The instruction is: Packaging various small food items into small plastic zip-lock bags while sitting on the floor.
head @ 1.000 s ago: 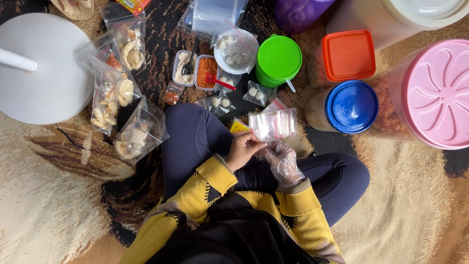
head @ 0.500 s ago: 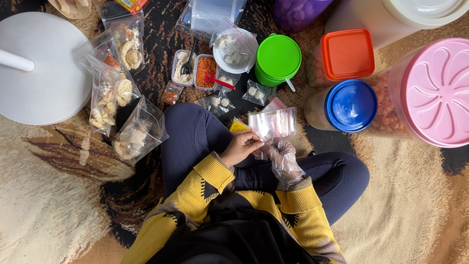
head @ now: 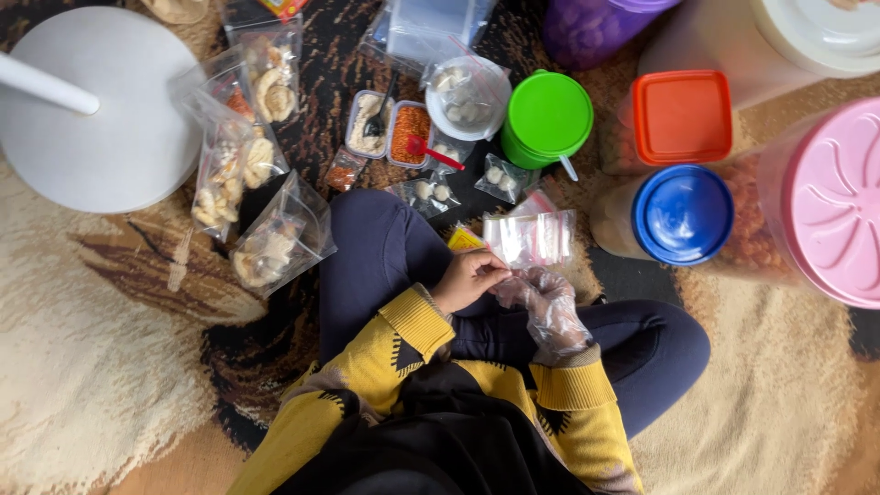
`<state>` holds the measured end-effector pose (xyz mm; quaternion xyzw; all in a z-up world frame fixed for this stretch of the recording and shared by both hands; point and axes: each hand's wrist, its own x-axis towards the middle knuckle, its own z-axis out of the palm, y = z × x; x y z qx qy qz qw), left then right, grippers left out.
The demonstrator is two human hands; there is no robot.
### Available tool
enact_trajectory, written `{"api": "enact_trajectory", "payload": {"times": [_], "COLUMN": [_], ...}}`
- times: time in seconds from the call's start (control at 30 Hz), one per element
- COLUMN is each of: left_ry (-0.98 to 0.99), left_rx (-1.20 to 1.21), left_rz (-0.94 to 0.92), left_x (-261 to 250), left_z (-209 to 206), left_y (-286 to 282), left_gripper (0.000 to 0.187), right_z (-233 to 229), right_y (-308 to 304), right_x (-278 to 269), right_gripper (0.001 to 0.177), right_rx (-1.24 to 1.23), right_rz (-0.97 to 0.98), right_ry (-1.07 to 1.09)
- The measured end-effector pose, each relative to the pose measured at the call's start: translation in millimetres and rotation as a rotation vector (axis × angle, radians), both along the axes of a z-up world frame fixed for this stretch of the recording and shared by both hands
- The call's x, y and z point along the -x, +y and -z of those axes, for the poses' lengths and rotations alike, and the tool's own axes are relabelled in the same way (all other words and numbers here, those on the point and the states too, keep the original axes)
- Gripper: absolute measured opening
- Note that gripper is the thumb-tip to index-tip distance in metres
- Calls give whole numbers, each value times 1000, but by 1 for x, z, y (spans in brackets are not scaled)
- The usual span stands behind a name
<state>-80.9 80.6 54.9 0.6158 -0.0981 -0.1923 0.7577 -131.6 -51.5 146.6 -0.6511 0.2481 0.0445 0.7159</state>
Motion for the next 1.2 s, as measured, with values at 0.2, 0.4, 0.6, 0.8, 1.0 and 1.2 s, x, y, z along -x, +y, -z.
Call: {"api": "enact_trajectory", "payload": {"times": [0.2,0.4,0.6,0.8,1.0,1.2], "left_ry": [-148,-314,-332,-328,-107,2], "left_rx": [-84,-223,-226,-249,-265,-203], "left_rz": [-9,-26,-5,-81,-174,-127], "left_x": [1,3,2,5,2,0], "left_z": [12,13,6,14,36,28], "left_y": [0,-3,-4,-7,-11,-7], "left_gripper": [6,3,3,5,13,12], "right_z": [-27,-15,-16,-4,16,5], "right_y": [4,0,-4,-12,-13,-4], "right_x": [-6,-3,-2,0,2,-4], "right_gripper": [16,15,18,20,23,35], "right_rx": [-29,64,93,167,88,13], "right_rz": [-7,-43,-78,-162,-51,0], "right_ry": [86,98,69,52,36,12]}}
